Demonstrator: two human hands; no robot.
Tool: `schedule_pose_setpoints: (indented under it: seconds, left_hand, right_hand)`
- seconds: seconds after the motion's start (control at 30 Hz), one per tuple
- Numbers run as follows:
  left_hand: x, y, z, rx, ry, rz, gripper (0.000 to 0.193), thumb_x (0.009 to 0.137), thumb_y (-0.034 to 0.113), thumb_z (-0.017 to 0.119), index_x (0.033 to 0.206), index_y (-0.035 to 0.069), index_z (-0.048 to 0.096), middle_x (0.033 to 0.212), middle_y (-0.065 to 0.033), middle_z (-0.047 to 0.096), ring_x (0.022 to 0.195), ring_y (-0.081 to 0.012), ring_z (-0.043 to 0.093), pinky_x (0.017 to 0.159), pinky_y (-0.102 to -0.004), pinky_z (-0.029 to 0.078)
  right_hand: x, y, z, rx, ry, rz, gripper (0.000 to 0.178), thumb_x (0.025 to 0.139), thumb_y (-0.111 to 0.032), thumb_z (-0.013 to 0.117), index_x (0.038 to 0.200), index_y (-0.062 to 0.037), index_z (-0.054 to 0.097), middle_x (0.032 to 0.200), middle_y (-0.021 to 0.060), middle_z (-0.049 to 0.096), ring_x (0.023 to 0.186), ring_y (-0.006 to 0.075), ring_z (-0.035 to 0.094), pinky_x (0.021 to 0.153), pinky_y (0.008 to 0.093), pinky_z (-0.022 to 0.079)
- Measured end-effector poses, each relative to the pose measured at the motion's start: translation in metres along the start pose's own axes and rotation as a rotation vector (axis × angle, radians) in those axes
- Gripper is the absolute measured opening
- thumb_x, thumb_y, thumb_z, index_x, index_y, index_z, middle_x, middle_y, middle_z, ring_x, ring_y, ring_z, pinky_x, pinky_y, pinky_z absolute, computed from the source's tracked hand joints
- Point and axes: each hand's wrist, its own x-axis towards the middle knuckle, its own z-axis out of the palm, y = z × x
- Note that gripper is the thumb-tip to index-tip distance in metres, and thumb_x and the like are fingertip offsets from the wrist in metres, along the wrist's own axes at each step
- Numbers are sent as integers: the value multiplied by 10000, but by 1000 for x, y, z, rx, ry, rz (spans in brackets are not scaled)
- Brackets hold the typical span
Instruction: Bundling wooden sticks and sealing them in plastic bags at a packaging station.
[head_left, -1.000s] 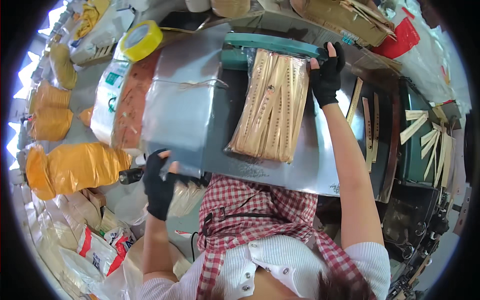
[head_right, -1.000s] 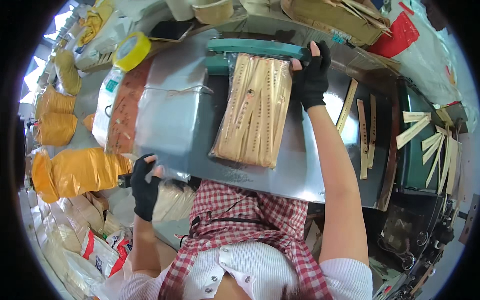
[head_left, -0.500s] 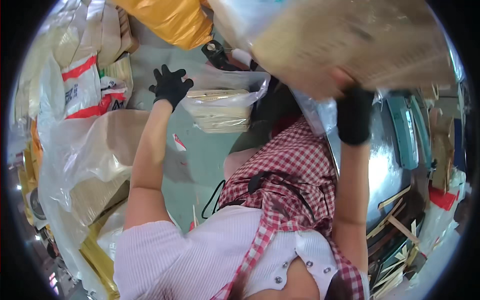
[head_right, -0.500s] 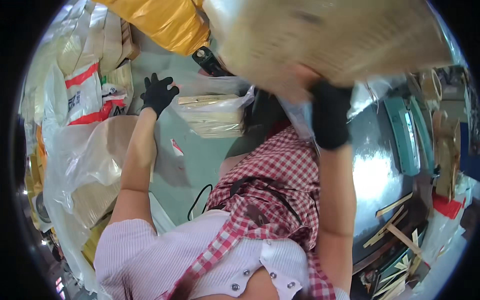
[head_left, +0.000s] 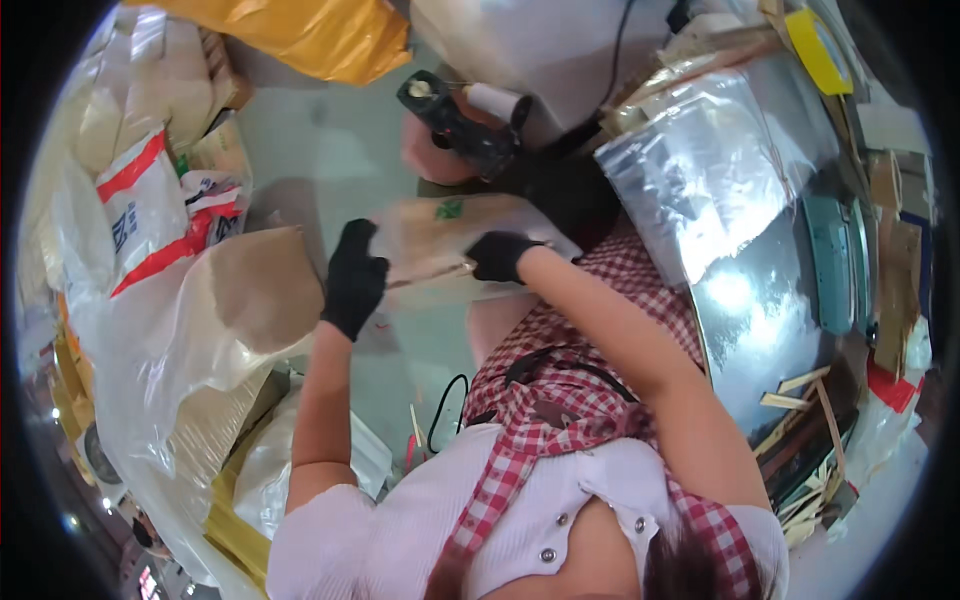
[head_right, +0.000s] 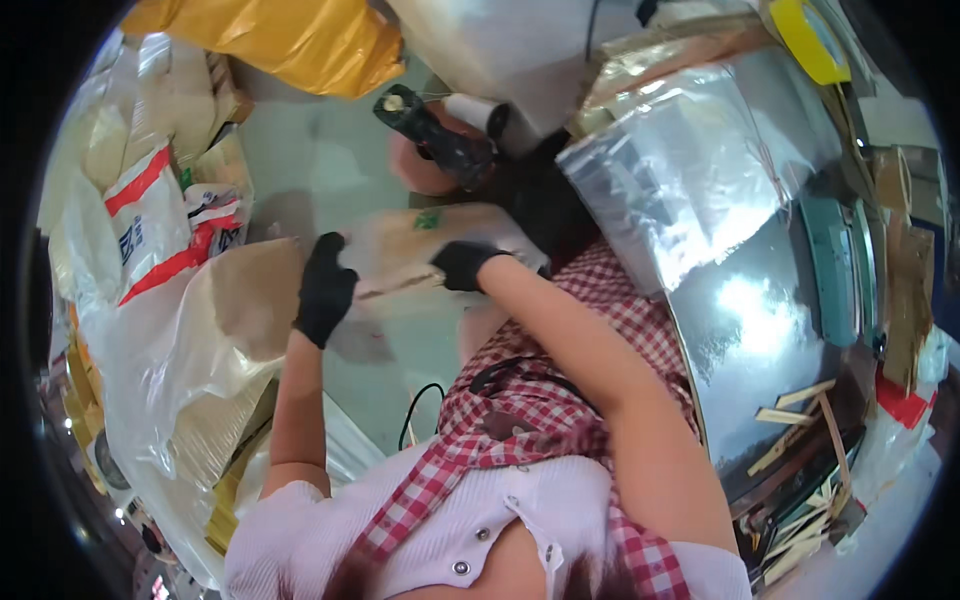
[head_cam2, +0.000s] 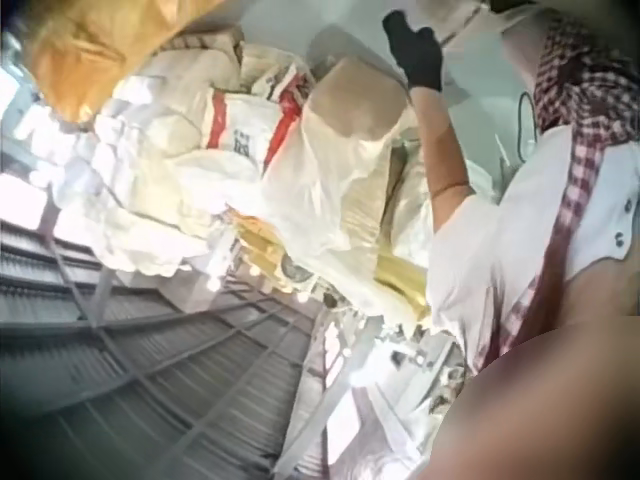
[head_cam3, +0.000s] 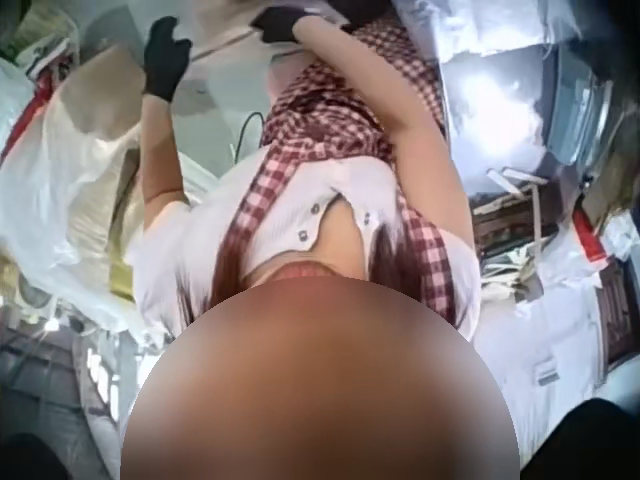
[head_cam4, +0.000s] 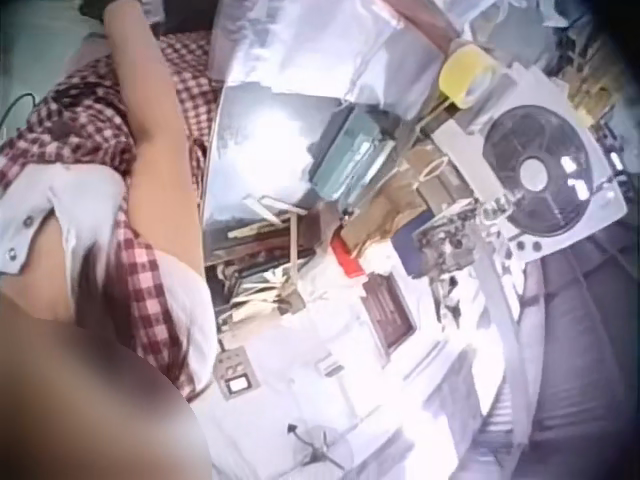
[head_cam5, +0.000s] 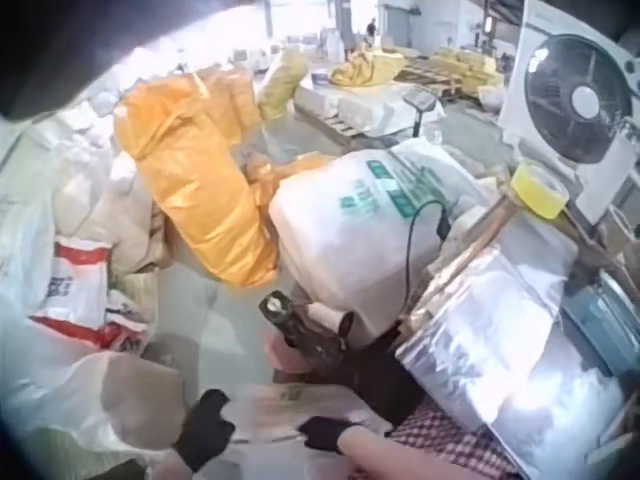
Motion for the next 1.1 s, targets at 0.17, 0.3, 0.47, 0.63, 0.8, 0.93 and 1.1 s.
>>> schedule_pose_setpoints:
  seconds: [0.17, 0.3, 0.47, 0.63, 0.8, 0.93, 1.1]
  left_hand:
    - [27, -31, -39, 143, -66, 31, 612, 674, -29, 524, 1280, 1, 449, 1229, -183, 515, 1192, -341, 463, 1015, -360, 357]
    - [52, -56, -28, 112, -31, 65, 616, 696, 1, 539, 1305, 24, 447, 1280, -189, 496, 1220, -323, 450, 1027, -349, 344]
    - [117, -76, -59, 97, -42, -12, 577, 696, -19, 525, 1270, 21, 487, 1224, -173, 543, 1157, -266, 502, 937, -355, 432]
    - [88, 47, 14, 621, 230, 294, 577, 658, 49, 656, 1209, 45, 484, 1393, -174, 353, 1226, -365, 396, 951, -443, 396]
    - [56, 237, 79, -172, 114, 791, 402, 748, 35, 605, 1149, 48, 578, 1110, -154, 574, 1074, -322, 537, 932, -397, 420]
    - [74, 282, 97, -266, 225, 870, 252, 754, 45, 625, 1005, 36, 603, 968, -132, 580, 916, -306, 572, 817, -384, 456]
    - [79, 235, 112, -483, 23, 359, 139, 821, 61, 641, 909, 19, 541, 831, -33, 528, 763, -119, 518, 714, -275, 435]
  right_hand:
    - [-22, 23, 3, 310, 701, 147, 337, 773, -308, 595, 1026, -93, 654, 1018, 155, 645, 992, 350, 590, 854, 423, 458]
    - [-75, 58, 4, -196, 450, 7, 316, 779, -368, 587, 894, -90, 684, 942, 120, 659, 933, 286, 618, 826, 421, 467]
    - [-122, 17, -15, -351, 1067, -15, 141, 720, -254, 614, 764, -121, 635, 805, 81, 624, 824, 261, 603, 734, 390, 464]
    - [-212, 48, -17, -158, 1641, 221, 311, 616, -278, 751, 738, -67, 557, 779, 88, 572, 794, 303, 562, 718, 418, 443]
    - [-256, 130, -10, 21, 1437, 209, 278, 662, -236, 745, 783, -45, 584, 776, 162, 590, 738, 333, 575, 675, 408, 459]
    - [-255, 106, -7, 353, 1531, 168, 308, 690, -306, 737, 787, -56, 585, 766, 149, 583, 762, 324, 578, 706, 397, 464]
    - [-241, 108, -4, -226, 1350, 291, 282, 682, -283, 705, 802, -57, 588, 765, 137, 578, 800, 313, 579, 748, 420, 461]
